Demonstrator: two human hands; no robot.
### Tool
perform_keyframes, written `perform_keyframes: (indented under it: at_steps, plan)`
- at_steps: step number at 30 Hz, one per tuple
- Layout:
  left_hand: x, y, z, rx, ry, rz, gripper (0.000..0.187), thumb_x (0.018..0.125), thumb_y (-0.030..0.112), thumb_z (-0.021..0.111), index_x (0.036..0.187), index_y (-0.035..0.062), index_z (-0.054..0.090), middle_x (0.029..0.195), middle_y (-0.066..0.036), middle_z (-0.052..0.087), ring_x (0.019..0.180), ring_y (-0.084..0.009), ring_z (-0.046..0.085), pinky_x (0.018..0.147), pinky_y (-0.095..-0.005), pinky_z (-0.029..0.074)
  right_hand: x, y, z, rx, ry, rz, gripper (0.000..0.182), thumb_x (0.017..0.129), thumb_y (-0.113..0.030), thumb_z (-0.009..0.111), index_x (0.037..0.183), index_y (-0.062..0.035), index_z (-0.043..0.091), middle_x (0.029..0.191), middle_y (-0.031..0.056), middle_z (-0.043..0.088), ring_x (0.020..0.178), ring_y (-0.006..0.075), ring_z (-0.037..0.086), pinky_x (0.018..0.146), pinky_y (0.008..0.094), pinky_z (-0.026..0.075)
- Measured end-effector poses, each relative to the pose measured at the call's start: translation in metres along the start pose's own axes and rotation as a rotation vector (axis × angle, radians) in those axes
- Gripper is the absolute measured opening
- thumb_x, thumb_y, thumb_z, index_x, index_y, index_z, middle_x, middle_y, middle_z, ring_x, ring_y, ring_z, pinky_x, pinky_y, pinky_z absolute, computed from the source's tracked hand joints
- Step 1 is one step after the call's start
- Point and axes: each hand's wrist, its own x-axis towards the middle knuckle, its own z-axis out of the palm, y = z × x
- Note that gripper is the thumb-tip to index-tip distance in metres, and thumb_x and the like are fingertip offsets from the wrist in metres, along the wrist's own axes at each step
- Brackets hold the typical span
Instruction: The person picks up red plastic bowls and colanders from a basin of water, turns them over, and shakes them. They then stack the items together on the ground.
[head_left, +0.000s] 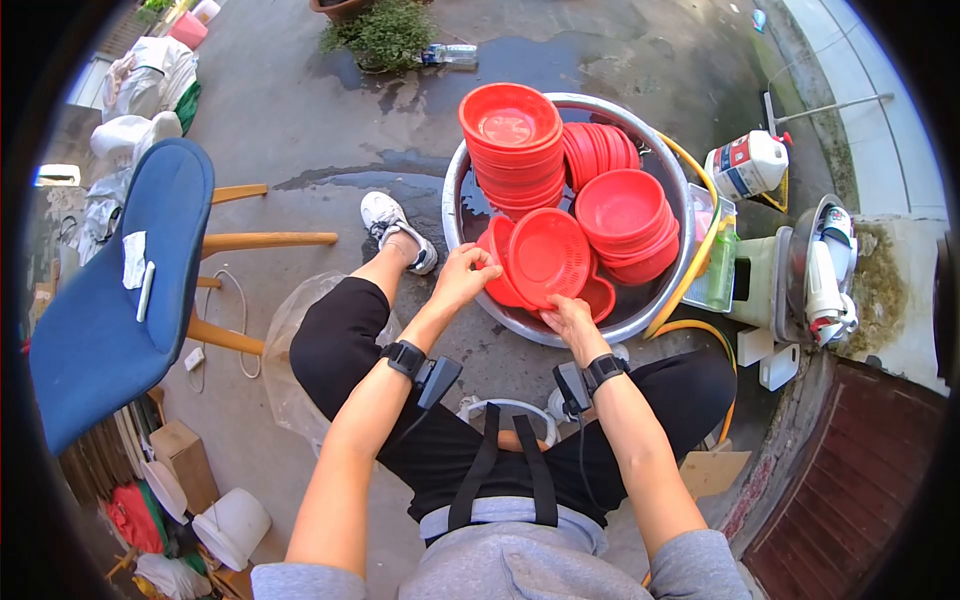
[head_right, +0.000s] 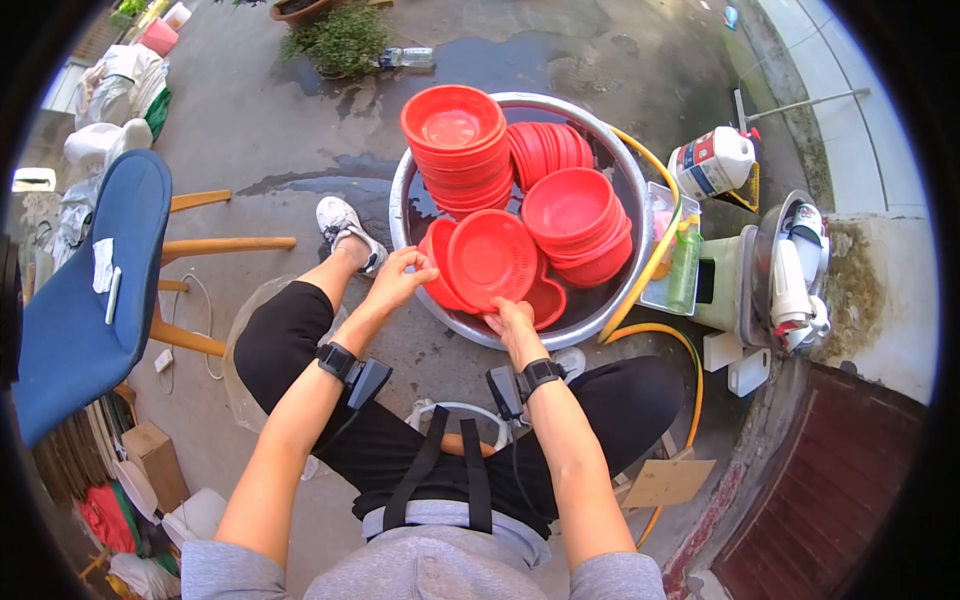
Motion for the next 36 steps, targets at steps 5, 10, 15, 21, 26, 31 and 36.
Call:
perform_keyframes:
  at_steps: [5, 10, 15, 21, 26, 31, 36]
  plan:
    - [-0.004, -0.001, -0.002, 0.016, 0.031, -0.002, 0.021, 0.073, 0.024, 0.073, 0.083, 0.0075, 0.066, 0.138, -0.024, 0.043, 0.129, -0.0339, 0.042, 0.104, -0.0383, 0.036, -0.005, -0.001, -0.002, -0.002, -0.011, 0.01, 0.02, 0.085, -0.005, 0.062, 0.103, -0.0005, 0.057, 0.099, 0.0152, 0.066, 0.076, 0.0252, 0.067, 0.068, 0.0353, 0.059]
    - [-0.004, -0.004, -0.001, 0.073, 0.07, 0.045, 0.022, 0.074, 0.025, 0.073, 0.083, 0.0072, 0.066, 0.137, -0.024, 0.044, 0.128, -0.0353, 0.043, 0.104, -0.0397, 0.037, 0.0, 0.002, -0.002, -0.006, -0.022, -0.027, 0.021, 0.085, -0.007, 0.063, 0.103, -0.0012, 0.053, 0.104, 0.0152, 0.062, 0.077, 0.0249, 0.067, 0.064, 0.0338, 0.059]
    - [0.007, -0.013, -0.007, 0.122, 0.111, -0.018, 0.022, 0.072, 0.025, 0.069, 0.073, 0.0041, 0.063, 0.12, -0.025, 0.057, 0.119, -0.0355, 0.049, 0.1, -0.0405, 0.04, -0.009, 0.003, 0.006, -0.176, 0.117, -0.467, 0.022, 0.086, -0.011, 0.065, 0.094, -0.0017, 0.047, 0.095, 0.0107, 0.058, 0.071, 0.0221, 0.067, 0.056, 0.0302, 0.058]
    - [0.001, 0.002, -0.006, 0.169, 0.335, -0.075, 0.024, 0.074, 0.023, 0.066, 0.068, 0.0023, 0.055, 0.1, -0.016, 0.062, 0.106, -0.0286, 0.055, 0.091, -0.0394, 0.043, -0.027, -0.009, 0.001, -0.576, 0.276, -0.788, 0.023, 0.087, -0.016, 0.064, 0.09, -0.0042, 0.045, 0.085, 0.0155, 0.058, 0.063, 0.0274, 0.063, 0.06, 0.0418, 0.05]
    - [-0.003, 0.01, -0.01, 0.191, 0.453, 0.089, 0.022, 0.074, 0.022, 0.066, 0.072, 0.0026, 0.055, 0.116, -0.023, 0.056, 0.118, -0.034, 0.049, 0.098, -0.0404, 0.041, -0.039, -0.019, -0.003, -0.784, 0.38, -1.11, 0.025, 0.087, -0.019, 0.065, 0.088, -0.0035, 0.045, 0.082, 0.0163, 0.055, 0.072, 0.0359, 0.06, 0.062, 0.0468, 0.045]
    - [-0.003, 0.015, -0.004, 0.229, 0.437, 0.178, 0.02, 0.074, 0.019, 0.068, 0.075, 0.0039, 0.054, 0.125, -0.026, 0.048, 0.119, -0.0393, 0.047, 0.098, -0.0435, 0.041, -0.031, -0.019, 0.001, -0.906, 0.327, -1.133, 0.024, 0.087, -0.02, 0.065, 0.093, -0.0041, 0.047, 0.085, 0.0174, 0.057, 0.076, 0.04, 0.06, 0.064, 0.0485, 0.047]
    - [-0.003, 0.022, 0.006, 0.254, 0.37, 0.241, 0.02, 0.076, 0.017, 0.07, 0.08, 0.0048, 0.055, 0.131, -0.027, 0.042, 0.12, -0.0417, 0.047, 0.098, -0.0445, 0.041, -0.015, -0.012, 0.005, -1.033, 0.35, -0.967, 0.023, 0.089, -0.017, 0.058, 0.102, -0.0014, 0.048, 0.089, 0.0249, 0.061, 0.083, 0.0437, 0.062, 0.071, 0.051, 0.05]
